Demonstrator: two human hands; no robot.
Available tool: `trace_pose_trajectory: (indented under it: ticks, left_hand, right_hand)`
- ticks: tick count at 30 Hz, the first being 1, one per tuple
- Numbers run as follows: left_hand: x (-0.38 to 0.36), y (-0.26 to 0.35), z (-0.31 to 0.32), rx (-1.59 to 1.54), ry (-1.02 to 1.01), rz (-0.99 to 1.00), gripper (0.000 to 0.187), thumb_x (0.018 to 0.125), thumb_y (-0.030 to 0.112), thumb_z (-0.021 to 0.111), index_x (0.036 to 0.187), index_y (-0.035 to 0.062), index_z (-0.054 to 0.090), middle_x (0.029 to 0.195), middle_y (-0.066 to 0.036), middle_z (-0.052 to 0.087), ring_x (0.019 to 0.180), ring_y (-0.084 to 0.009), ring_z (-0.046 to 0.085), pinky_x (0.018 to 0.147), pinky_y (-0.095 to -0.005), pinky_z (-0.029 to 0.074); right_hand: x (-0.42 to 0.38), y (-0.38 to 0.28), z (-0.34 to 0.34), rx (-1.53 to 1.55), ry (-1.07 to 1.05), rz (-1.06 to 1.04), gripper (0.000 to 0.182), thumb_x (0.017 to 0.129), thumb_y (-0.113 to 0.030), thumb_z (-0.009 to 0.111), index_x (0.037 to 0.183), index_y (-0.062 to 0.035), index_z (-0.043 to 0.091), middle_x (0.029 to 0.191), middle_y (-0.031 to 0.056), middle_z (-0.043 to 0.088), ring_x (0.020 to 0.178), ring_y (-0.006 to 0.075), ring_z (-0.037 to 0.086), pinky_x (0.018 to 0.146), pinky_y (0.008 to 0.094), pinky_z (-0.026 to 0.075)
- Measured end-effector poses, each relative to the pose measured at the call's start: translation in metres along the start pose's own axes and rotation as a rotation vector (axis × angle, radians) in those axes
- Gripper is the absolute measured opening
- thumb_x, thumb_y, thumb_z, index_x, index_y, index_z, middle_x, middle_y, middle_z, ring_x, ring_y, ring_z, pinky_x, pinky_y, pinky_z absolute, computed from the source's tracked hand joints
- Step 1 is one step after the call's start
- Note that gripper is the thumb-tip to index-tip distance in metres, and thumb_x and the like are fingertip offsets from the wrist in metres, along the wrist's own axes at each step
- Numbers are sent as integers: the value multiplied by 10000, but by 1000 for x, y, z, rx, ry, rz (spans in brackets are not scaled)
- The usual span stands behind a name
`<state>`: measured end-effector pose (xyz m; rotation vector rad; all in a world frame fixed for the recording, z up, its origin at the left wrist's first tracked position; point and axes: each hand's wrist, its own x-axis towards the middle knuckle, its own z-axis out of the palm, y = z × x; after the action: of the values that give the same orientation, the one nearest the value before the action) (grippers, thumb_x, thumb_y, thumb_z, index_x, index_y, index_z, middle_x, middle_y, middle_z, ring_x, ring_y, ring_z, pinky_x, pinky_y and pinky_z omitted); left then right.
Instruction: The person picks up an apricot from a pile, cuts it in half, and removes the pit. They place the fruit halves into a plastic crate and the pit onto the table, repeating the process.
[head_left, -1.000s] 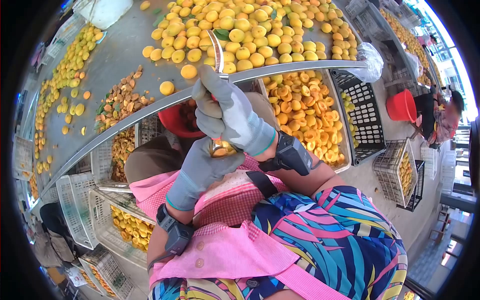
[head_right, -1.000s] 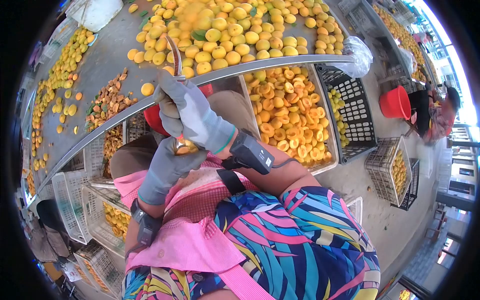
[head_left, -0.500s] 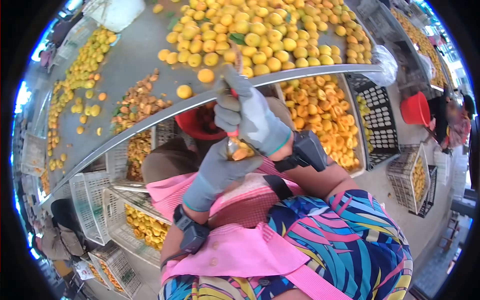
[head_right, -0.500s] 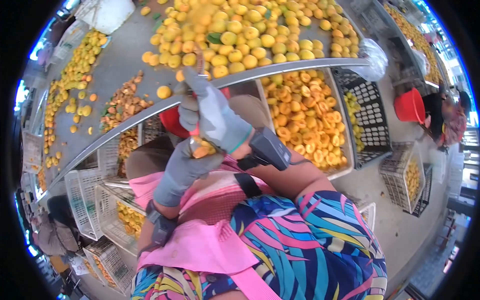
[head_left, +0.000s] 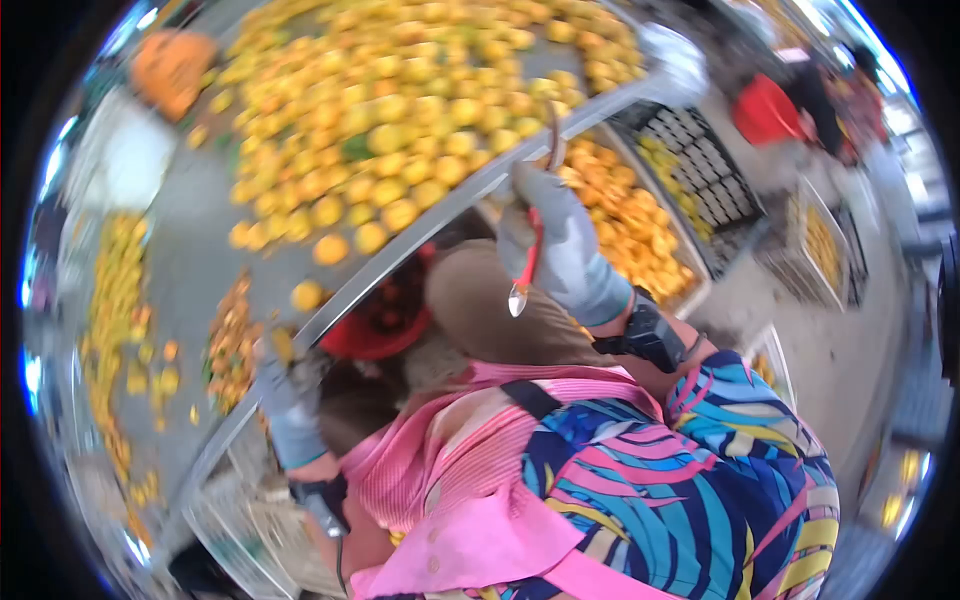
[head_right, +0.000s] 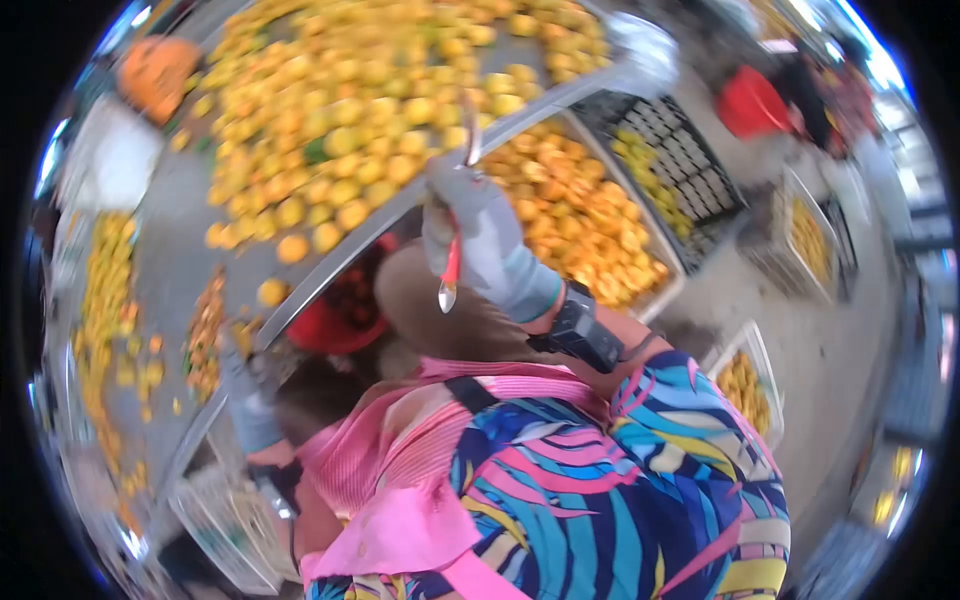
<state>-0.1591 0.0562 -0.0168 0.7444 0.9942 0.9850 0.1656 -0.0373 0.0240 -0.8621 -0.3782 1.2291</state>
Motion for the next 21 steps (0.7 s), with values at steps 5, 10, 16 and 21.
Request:
trace_pose_trajectory:
  ticks: [5, 10, 16, 21]
  left_hand:
    - [67, 3, -57, -193, 197, -295, 467, 865, 531, 558, 1032, 94, 552, 561, 26, 452, 352, -41, 295, 308, -147, 273]
    - [92, 10, -78, -194, 256, -292, 442, 872, 527, 543, 989, 101, 560, 553, 39, 402, 365, -47, 314, 297, -146, 260]
    - [42, 5, 40, -226, 80, -56, 510, 928, 355, 525, 1292, 7, 443, 1248, -147, 516, 1130, -229, 505, 990, -387, 419]
    - [-14, -13, 148, -136, -467, -232, 432, 965, 305, 457, 1325, 68, 424, 1340, -91, 462, 1180, -225, 482, 1025, -397, 372]
  right_hand:
    - [-42, -17, -63, -322, 204, 53, 318, 940, -318, 481, 791, -51, 569, 491, 2, 436, 355, 103, 423, 349, 239, 343]
    - [-59, -11, -60, -567, 187, 366, 280, 890, -324, 554, 962, -56, 589, 516, -19, 482, 358, 75, 446, 324, 209, 315]
    - [-32, 10, -30, -18, -161, 404, 353, 820, -316, 656, 1061, -71, 573, 592, -12, 523, 424, 74, 492, 375, 204, 373]
    - [-24, 25, 4, -383, -194, 102, 327, 838, -248, 646, 1102, -75, 558, 695, -6, 579, 469, 77, 527, 412, 205, 421]
